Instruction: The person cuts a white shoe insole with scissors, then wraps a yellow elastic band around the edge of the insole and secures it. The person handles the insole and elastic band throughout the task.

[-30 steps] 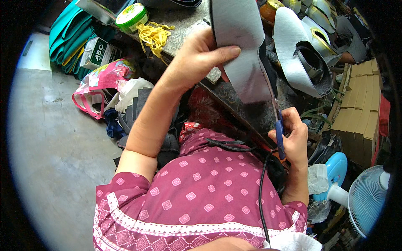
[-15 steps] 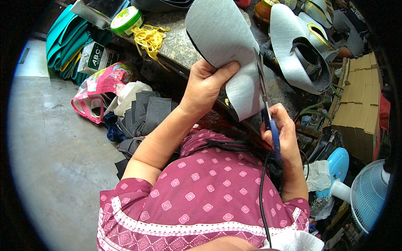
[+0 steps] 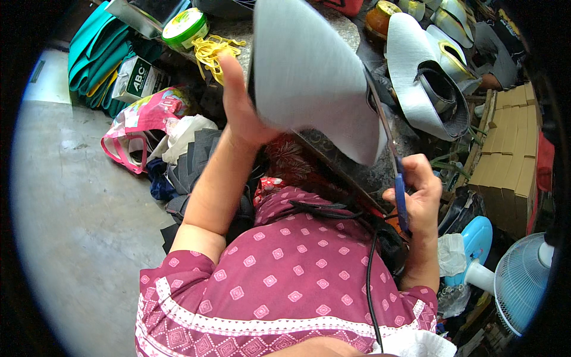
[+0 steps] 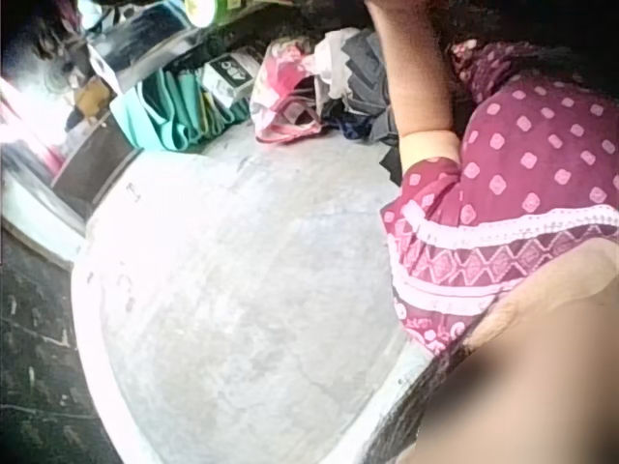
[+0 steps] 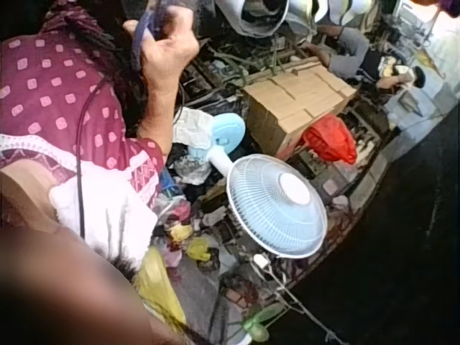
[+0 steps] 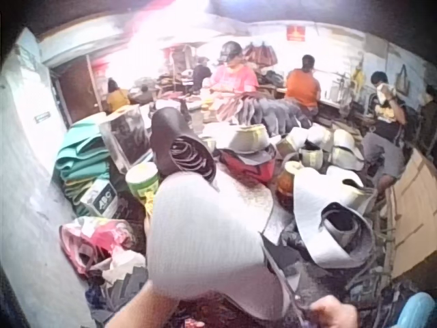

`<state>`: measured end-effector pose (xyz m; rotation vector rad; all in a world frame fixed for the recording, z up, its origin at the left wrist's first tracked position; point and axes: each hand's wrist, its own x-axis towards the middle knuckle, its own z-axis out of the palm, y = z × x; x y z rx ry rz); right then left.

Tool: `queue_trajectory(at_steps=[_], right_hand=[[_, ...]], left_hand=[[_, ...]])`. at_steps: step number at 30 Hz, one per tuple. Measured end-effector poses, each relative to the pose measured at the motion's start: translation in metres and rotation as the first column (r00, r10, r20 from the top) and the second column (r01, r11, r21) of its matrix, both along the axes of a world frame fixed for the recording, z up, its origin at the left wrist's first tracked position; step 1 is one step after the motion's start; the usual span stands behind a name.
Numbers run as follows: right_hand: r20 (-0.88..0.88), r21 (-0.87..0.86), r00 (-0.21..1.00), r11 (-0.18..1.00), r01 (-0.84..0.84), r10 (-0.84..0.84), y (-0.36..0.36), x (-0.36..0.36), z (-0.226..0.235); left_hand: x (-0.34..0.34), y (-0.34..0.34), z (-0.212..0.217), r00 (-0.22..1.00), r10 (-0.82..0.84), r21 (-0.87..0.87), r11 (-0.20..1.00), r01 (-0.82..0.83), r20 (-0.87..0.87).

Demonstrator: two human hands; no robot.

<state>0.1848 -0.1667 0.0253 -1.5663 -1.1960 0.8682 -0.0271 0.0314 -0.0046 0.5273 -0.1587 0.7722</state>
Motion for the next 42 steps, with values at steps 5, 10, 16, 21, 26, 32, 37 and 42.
queue_trajectory(at_steps=[5,10,16,21,26,32,37,42], right_hand=[[0.795,0.176,0.601,0.979,-0.105,-0.079,0.000,0.018,0.020],[0.832,0.163,0.549,0.981,-0.106,-0.079,-0.001,0.021,0.023],[0.737,-0.024,0.672,0.997,-0.077,0.070,0.005,0.027,0.017],[0.666,-0.098,0.732,0.989,-0.110,0.147,0.010,0.028,0.006],[0.327,-0.211,0.921,0.966,-0.147,0.212,0.007,0.034,0.002],[0.318,-0.172,0.924,0.971,-0.164,0.212,0.006,0.036,-0.001],[-0.143,-0.219,0.970,0.950,-0.225,0.197,0.007,0.032,-0.007],[0.013,-0.239,0.981,0.954,-0.184,0.193,0.008,0.027,-0.010]], left_hand=[[-0.020,0.048,0.033,0.901,-0.270,-0.038,0.961,0.274,-0.339],[-0.020,0.042,0.058,0.662,0.263,0.506,0.838,0.203,-0.702],[-0.003,0.026,0.049,0.707,0.433,0.713,0.686,0.143,-0.558],[0.006,0.012,0.028,0.757,0.422,0.705,0.705,0.072,-0.499],[0.003,0.014,0.024,0.684,0.524,0.753,0.656,0.057,-0.508],[0.012,0.004,0.019,0.735,0.515,0.721,0.691,-0.052,-0.441],[0.009,0.005,0.021,0.703,0.489,0.657,0.753,-0.040,-0.517],[0.012,-0.002,0.021,0.704,0.484,0.672,0.741,-0.013,-0.520]])
